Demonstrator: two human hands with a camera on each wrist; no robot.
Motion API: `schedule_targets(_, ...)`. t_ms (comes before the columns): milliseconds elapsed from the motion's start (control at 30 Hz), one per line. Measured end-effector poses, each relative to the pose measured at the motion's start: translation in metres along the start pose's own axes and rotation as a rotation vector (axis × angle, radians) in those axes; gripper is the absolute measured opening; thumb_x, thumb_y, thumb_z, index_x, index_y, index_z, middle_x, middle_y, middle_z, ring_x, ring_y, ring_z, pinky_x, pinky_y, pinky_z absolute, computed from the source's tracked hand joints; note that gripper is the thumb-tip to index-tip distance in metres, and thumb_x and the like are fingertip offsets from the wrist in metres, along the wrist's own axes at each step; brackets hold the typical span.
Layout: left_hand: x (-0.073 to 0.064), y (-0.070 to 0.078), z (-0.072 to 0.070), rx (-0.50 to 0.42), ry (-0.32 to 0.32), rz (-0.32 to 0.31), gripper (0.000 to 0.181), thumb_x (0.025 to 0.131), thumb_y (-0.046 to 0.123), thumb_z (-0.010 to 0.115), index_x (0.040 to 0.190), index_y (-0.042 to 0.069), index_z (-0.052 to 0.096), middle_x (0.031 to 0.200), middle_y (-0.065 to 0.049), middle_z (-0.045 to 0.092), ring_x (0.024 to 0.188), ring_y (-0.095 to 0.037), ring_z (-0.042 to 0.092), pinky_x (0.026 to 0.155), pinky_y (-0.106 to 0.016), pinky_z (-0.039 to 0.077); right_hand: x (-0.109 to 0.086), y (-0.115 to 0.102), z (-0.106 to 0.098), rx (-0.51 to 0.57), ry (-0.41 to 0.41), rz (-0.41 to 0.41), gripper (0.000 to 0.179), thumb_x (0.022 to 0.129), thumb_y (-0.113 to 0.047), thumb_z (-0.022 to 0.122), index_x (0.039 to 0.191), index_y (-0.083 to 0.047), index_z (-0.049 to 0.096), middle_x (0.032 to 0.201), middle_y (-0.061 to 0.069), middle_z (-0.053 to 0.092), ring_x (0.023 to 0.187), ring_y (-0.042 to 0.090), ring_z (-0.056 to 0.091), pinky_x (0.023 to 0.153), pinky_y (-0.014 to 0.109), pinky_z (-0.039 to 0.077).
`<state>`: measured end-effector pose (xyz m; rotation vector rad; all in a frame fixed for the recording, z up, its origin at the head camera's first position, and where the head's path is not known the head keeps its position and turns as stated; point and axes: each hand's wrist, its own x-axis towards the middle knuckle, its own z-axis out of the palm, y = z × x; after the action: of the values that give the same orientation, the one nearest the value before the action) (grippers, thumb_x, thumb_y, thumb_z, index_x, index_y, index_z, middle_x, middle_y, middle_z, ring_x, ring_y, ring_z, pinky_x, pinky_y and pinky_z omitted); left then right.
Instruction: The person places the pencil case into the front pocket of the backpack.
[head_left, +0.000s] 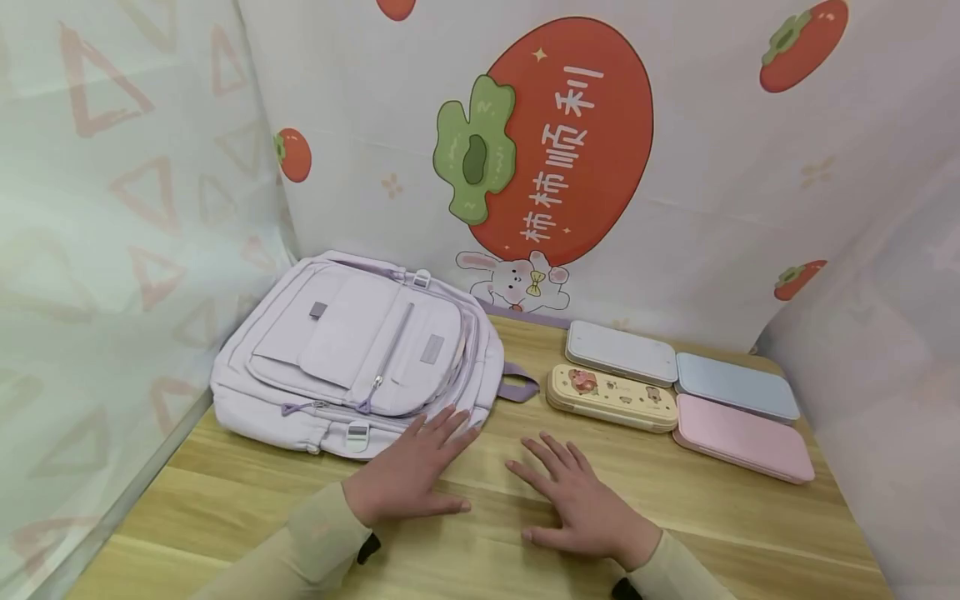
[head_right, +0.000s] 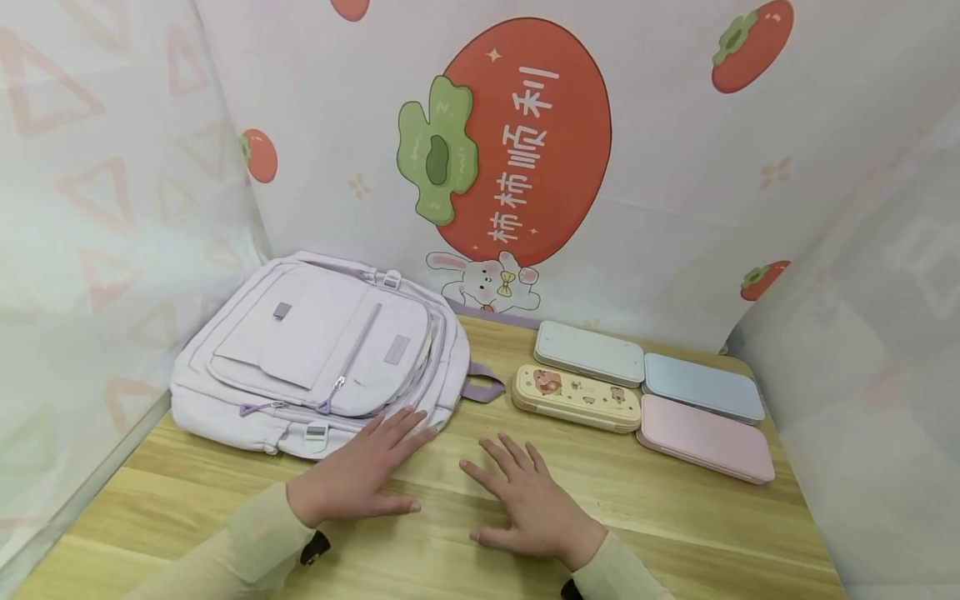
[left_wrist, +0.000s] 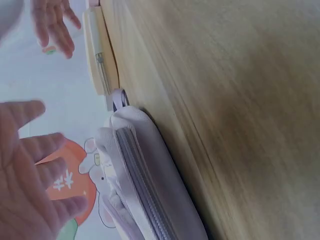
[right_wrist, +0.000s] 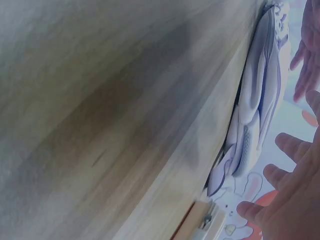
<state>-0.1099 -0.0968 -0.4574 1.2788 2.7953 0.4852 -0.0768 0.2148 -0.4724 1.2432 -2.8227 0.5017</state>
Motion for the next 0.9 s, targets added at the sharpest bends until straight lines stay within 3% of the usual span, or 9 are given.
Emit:
schedule_targets(200,0.001,-0.009,-0.004,0.014,0.145,0.019,0.078,0.096,0.047,0.07,0.153,0.001,0.044,0.157,-0.024,0.04,0.145,-0.044,0.036,0.115,-0.056,0.033,-0.003,0.005,-0.005,0.019,0.01,0.033,0.081,0.09,-0.05,0.074,0.157,-0.015,0.044,0.162,0.021,0.034,0.146,0.051,0.03,0.108,0.073,0.028)
schedule_targets(433,0.005,-0.015,-0.009,-0.071,0.267,-0.035,0.066,0.095,0.025,0.074,0.146,-0.006,0.048,0.147,-0.027,0.046,0.137,-0.041,0.047,0.111,-0.051,0.04,-0.005,0.012,-0.015,0.026,0.053,0.084,0.081,0.089,-0.043,0.078,0.157,-0.018,0.043,0.16,0.022,0.036,0.145,0.051,0.031,0.107,0.074,0.028)
schedule_targets(600,0.007,-0.017,-0.013,-0.159,0.303,-0.096,0.059,0.096,0.015,0.071,0.144,-0.009,0.047,0.143,-0.028,0.049,0.133,-0.042,0.049,0.108,-0.053,0.042,-0.007,0.017,-0.023,0.07,0.109,0.127,0.079,0.089,-0.034,0.078,0.157,-0.015,0.043,0.159,0.022,0.035,0.145,0.052,0.029,0.106,0.075,0.027)
schedule_targets(767,0.007,-0.019,-0.016,-0.259,0.311,-0.198,0.055,0.098,0.011,0.067,0.144,-0.01,0.046,0.142,-0.029,0.05,0.132,-0.044,0.049,0.109,-0.056,0.04,-0.011,0.022,-0.029,0.235,0.133,0.183,0.071,0.097,-0.025,0.069,0.159,-0.012,0.037,0.16,0.026,0.032,0.144,0.055,0.028,0.103,0.077,0.029)
schedule_targets(900,0.007,-0.022,-0.016,-0.303,0.341,-0.223,0.055,0.097,0.008,0.068,0.143,-0.011,0.046,0.141,-0.03,0.051,0.131,-0.045,0.049,0.108,-0.057,0.04,-0.013,0.027,-0.032,0.345,0.161,0.225,0.066,0.1,-0.018,0.064,0.158,-0.008,0.036,0.159,0.027,0.032,0.143,0.053,0.031,0.103,0.076,0.03)
